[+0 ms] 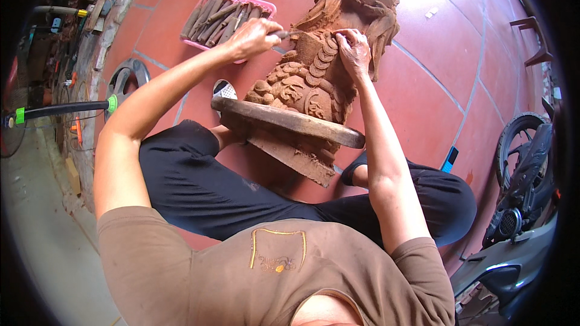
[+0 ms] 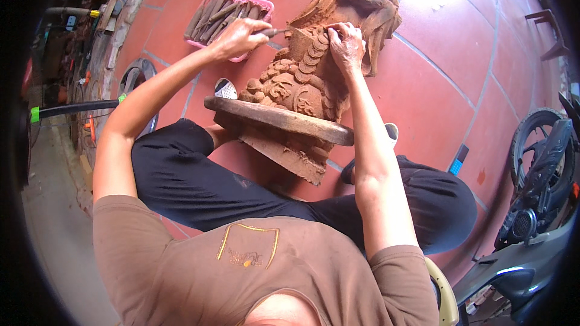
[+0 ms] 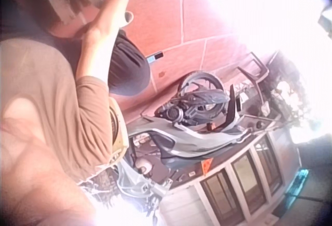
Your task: The person sits on the floor and carves a wooden sculpture using a chisel and mallet. They repeatedly strike the chisel to shape details on the figure and occasionally adjust the sculpture's position.
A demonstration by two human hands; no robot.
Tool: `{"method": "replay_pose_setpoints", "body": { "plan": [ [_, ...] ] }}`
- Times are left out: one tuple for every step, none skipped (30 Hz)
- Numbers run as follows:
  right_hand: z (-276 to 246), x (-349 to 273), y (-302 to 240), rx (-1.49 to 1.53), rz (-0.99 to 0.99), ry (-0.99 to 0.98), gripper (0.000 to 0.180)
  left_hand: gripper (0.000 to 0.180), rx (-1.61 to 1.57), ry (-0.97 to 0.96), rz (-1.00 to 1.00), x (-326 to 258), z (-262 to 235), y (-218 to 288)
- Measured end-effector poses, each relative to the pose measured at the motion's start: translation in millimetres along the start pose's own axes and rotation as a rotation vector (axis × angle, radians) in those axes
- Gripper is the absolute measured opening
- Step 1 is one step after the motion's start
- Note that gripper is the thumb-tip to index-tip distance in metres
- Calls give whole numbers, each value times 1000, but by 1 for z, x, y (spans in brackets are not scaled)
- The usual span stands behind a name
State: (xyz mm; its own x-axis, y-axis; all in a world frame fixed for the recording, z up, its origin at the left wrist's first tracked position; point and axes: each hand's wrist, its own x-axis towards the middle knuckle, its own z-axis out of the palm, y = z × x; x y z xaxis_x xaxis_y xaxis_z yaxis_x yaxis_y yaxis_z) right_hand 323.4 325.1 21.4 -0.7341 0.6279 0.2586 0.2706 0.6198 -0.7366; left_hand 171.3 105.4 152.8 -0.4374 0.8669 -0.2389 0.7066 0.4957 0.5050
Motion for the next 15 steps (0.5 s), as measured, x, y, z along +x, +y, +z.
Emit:
{"method": "replay_pose_setpoints", "body": {
  "plan": [
    [1,-1,-2,22,1,-10,17,34,67,32,-14,7,0,-5],
    [-1,-1,-3,40,1,-16,16,35,-48,30,0,11,5,-3],
    [-1,-1,-4,59,0,-22,16,35,-107,31,24,11,13,0],
    [1,-2,-6,28,-17,-7,15,34,-77,38,19,6,15,-2],
    [-2,-2,-3,16,-10,-3,15,34,-55,34,26,1,17,8],
    [-4,-2,0,7,0,3,15,33,-109,-53,-11,-6,11,23],
    [-6,-4,3,-1,11,8,15,33,-93,-51,46,-12,16,30],
    [-4,-3,1,1,5,9,16,33,-72,9,126,-15,19,27],
    [-3,-2,0,3,0,9,16,33,-52,69,207,-17,22,25],
    [-2,-2,0,3,-5,10,16,33,-112,-2,127,-14,17,19],
    [-3,-3,3,1,-5,15,17,33,-171,-78,52,-11,7,26],
    [1,-4,3,-7,-19,37,17,33,-181,-22,110,-7,2,21],
    [1,-5,5,12,-6,18,17,31,1,51,76,1,-4,17],
    [0,-1,3,35,0,2,16,31,51,42,36,7,-6,12],
    [0,2,1,59,5,-13,16,31,101,33,-5,9,-4,8]
  ]
}}
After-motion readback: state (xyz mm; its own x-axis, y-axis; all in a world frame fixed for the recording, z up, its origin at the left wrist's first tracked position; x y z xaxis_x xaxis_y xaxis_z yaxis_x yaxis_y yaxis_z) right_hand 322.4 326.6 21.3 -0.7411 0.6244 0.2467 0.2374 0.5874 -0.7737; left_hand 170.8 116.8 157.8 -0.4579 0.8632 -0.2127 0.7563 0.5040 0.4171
